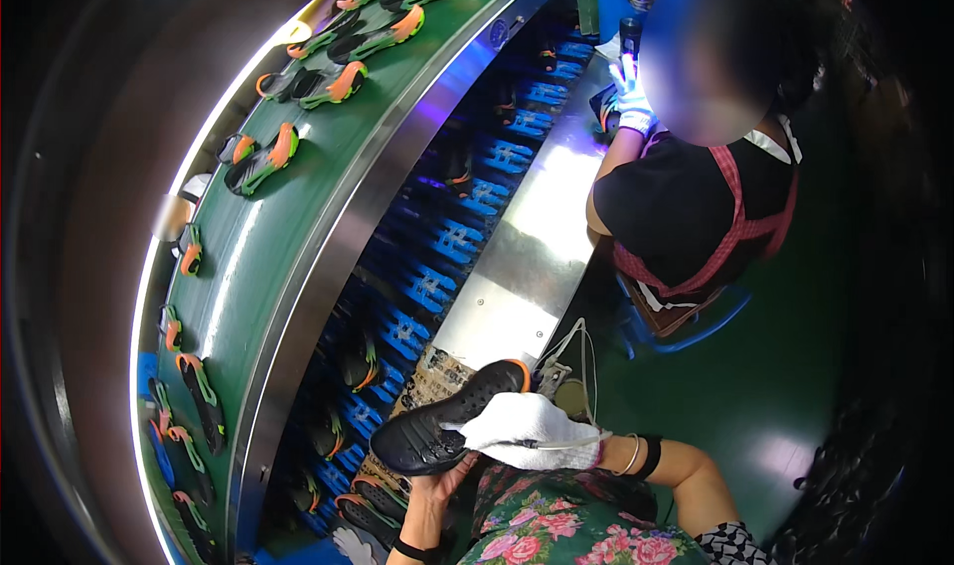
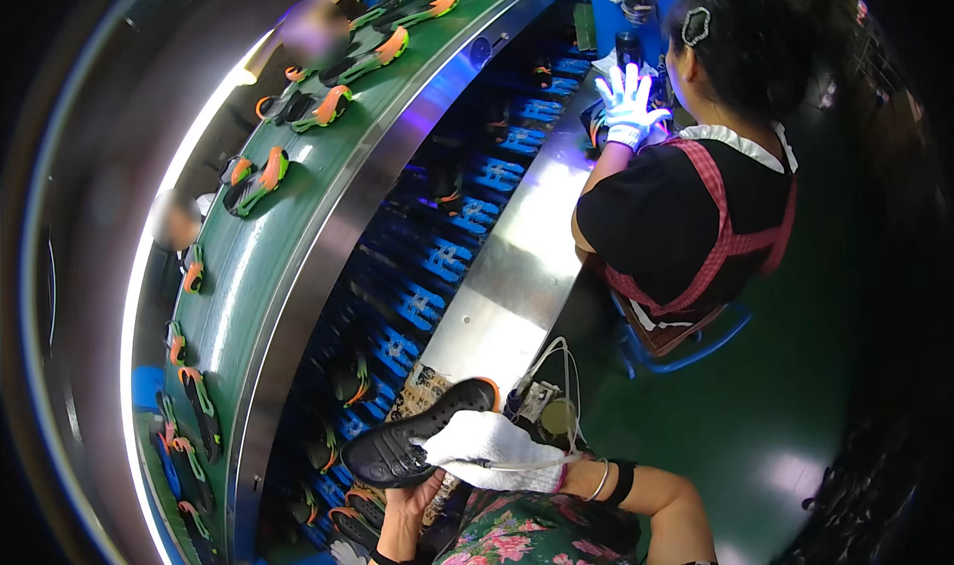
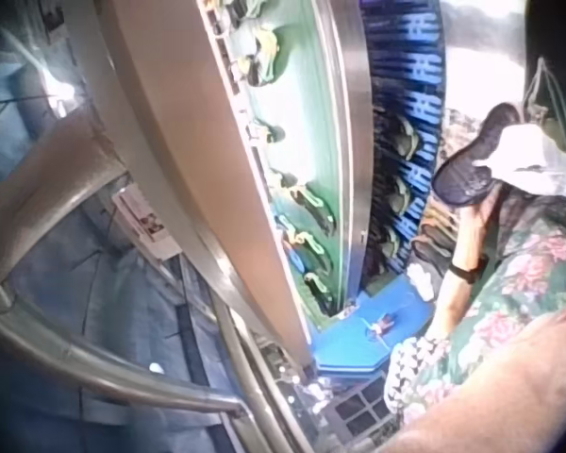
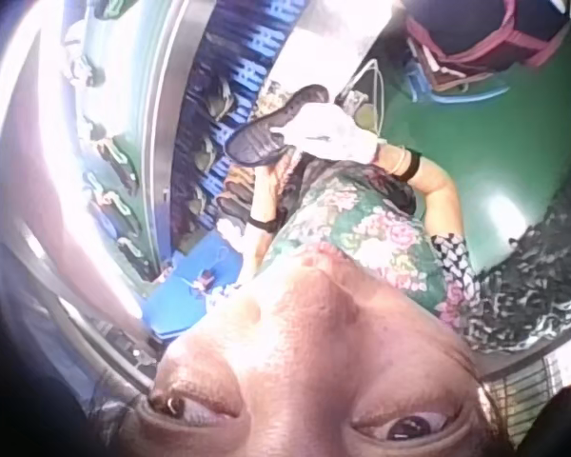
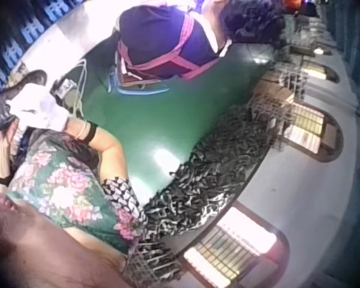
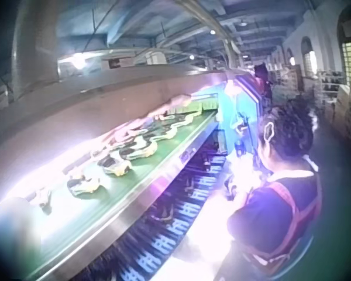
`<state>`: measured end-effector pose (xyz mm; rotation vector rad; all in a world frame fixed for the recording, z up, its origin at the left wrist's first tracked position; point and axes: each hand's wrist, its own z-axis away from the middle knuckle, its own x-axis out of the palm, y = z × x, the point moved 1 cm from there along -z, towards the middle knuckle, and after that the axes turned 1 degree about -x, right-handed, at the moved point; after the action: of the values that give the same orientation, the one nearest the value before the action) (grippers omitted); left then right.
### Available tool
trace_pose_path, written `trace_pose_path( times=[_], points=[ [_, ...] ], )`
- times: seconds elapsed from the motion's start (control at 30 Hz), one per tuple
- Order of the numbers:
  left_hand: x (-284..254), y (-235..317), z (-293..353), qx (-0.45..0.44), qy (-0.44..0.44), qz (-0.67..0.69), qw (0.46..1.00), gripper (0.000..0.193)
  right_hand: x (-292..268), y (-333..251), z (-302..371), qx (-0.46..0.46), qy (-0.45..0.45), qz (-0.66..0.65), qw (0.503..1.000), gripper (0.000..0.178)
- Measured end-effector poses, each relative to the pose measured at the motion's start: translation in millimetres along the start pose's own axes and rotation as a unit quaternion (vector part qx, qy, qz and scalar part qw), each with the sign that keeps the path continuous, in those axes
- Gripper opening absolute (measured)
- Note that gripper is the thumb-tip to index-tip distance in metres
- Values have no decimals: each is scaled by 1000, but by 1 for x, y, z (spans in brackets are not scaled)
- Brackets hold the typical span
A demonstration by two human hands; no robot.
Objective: The recorder applies a liquid substance, likely adhesive or sealant, to the bottom of various shoe soles using a specialized brush.
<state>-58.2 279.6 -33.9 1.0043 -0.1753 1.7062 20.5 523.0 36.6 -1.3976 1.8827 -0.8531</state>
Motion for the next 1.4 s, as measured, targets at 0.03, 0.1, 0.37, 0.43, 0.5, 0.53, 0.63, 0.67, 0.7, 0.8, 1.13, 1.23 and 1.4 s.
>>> trace_pose_path(
  times=[0.03,0.1,0.37,0.43,0.5,0.53,0.63,0.67,0.7,0.8,1.13,1.23,1.4],
  points=[
    [3,2,0,-2,3,-6,1000,51,0,0,4,22,15,-17,999,24],
    [15,6,3,2,-166,68,984,63,1,-2,7,14,42,-3,999,23],
    [20,-18,5,38,-211,105,971,78,0,-15,1,2,112,57,992,24],
    [22,-21,1,34,-148,83,985,86,-3,-16,-7,27,101,28,994,24],
    [45,-21,2,21,-130,-20,991,98,-7,-17,-15,-4,78,46,996,25],
    [60,-21,5,-7,-111,10,994,100,-8,-19,-17,-24,73,66,995,25],
    [59,-23,-2,-12,-187,153,970,107,-7,-21,-30,-62,49,76,994,27],
    [63,-23,-4,-8,-209,195,958,107,-6,-18,-34,-65,43,76,994,27],
    [66,-23,-6,-3,-234,233,944,108,-8,-21,-41,-75,16,86,993,28],
    [41,-25,-2,29,-189,240,952,82,3,-18,-53,-100,-1,96,990,30],
    [19,-43,7,84,-6,-15,996,86,37,-26,-46,-84,-41,49,994,36],
    [23,-39,5,44,-235,216,947,82,30,-24,-51,-70,-10,-18,997,38],
    [24,-35,-2,69,-47,106,991,80,35,-20,-50,-105,-37,85,990,34]
  ],
)
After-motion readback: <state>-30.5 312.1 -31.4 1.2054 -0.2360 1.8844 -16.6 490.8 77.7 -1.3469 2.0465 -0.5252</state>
